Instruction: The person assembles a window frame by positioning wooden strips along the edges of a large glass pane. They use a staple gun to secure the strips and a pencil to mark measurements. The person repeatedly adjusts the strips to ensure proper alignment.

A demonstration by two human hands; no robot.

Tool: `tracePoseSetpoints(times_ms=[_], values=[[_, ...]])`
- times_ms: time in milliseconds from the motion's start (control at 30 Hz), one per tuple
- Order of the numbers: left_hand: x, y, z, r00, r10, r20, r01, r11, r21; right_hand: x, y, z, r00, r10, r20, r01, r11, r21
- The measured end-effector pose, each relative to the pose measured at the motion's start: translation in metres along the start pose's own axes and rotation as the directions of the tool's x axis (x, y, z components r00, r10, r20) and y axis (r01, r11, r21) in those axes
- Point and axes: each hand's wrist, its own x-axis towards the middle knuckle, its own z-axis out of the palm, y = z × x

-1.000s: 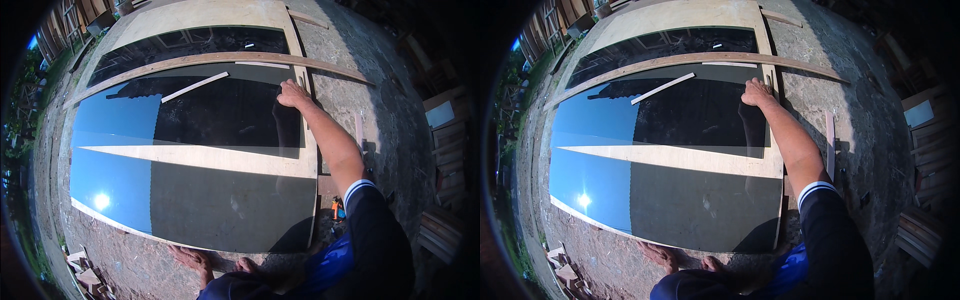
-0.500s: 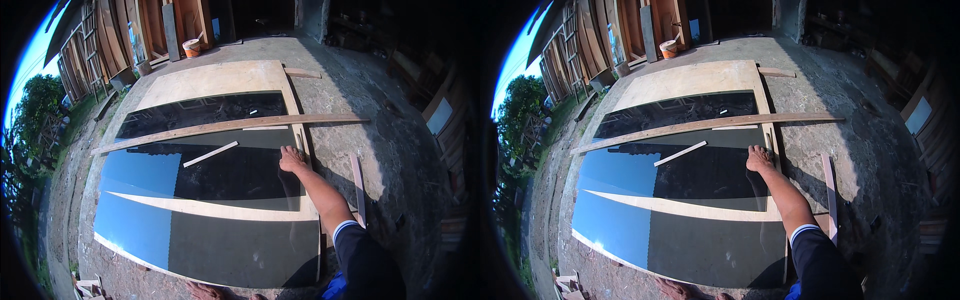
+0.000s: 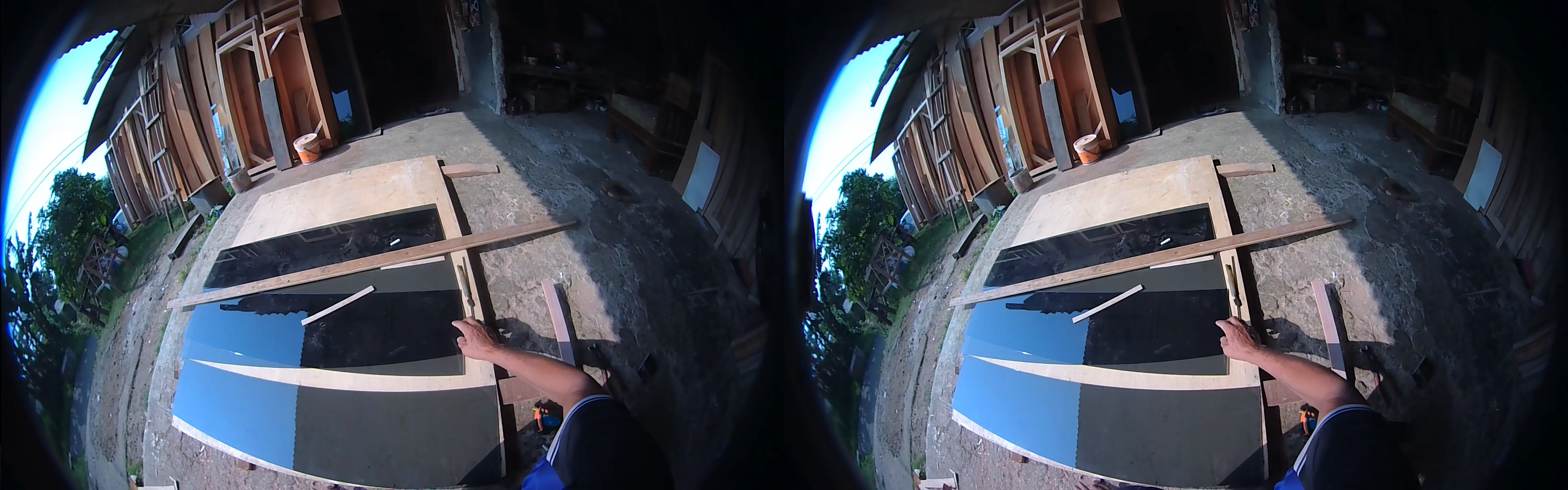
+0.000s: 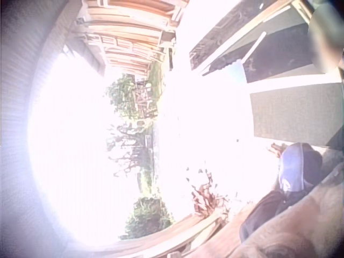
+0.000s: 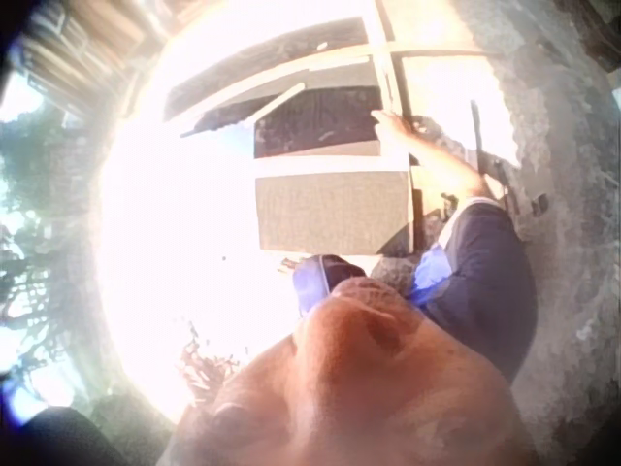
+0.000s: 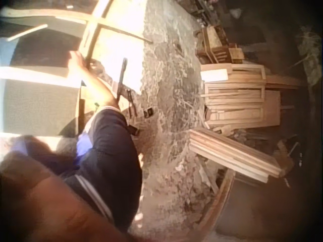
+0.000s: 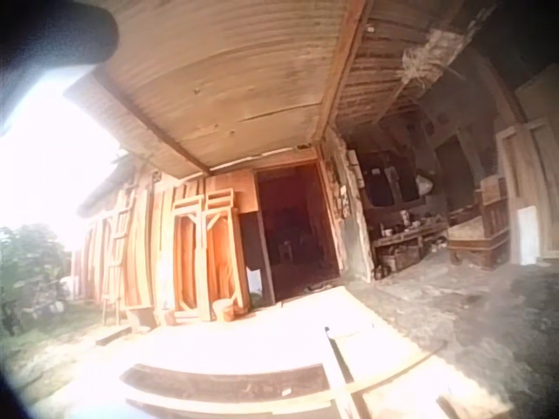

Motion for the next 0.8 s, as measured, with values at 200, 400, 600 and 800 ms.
tracePoseSetpoints(times_ms=[200,400,600,800], values=[[-0.003,0.017,-0.003,0.991,0.001,0.133,0.013,0.994,-0.109,-0.009,0.02,-0.016,0.975,0.178,-0.129,-0.167,0.982,0.091],[-0.017,-0.003,-0.031,0.936,-0.026,0.35,0.145,0.937,-0.319,-0.009,0.023,0.002,0.898,0.437,-0.048,-0.414,0.877,0.243],[-0.06,-0.082,-0.104,0.744,-0.102,0.66,0.508,0.729,-0.46,-0.033,0.042,0.021,0.793,0.609,0.022,-0.54,0.685,0.489],[-0.065,-0.026,-0.129,0.875,-0.019,0.484,0.436,0.466,-0.77,-0.049,0.019,0.01,0.697,0.671,0.253,-0.594,0.342,0.728]])
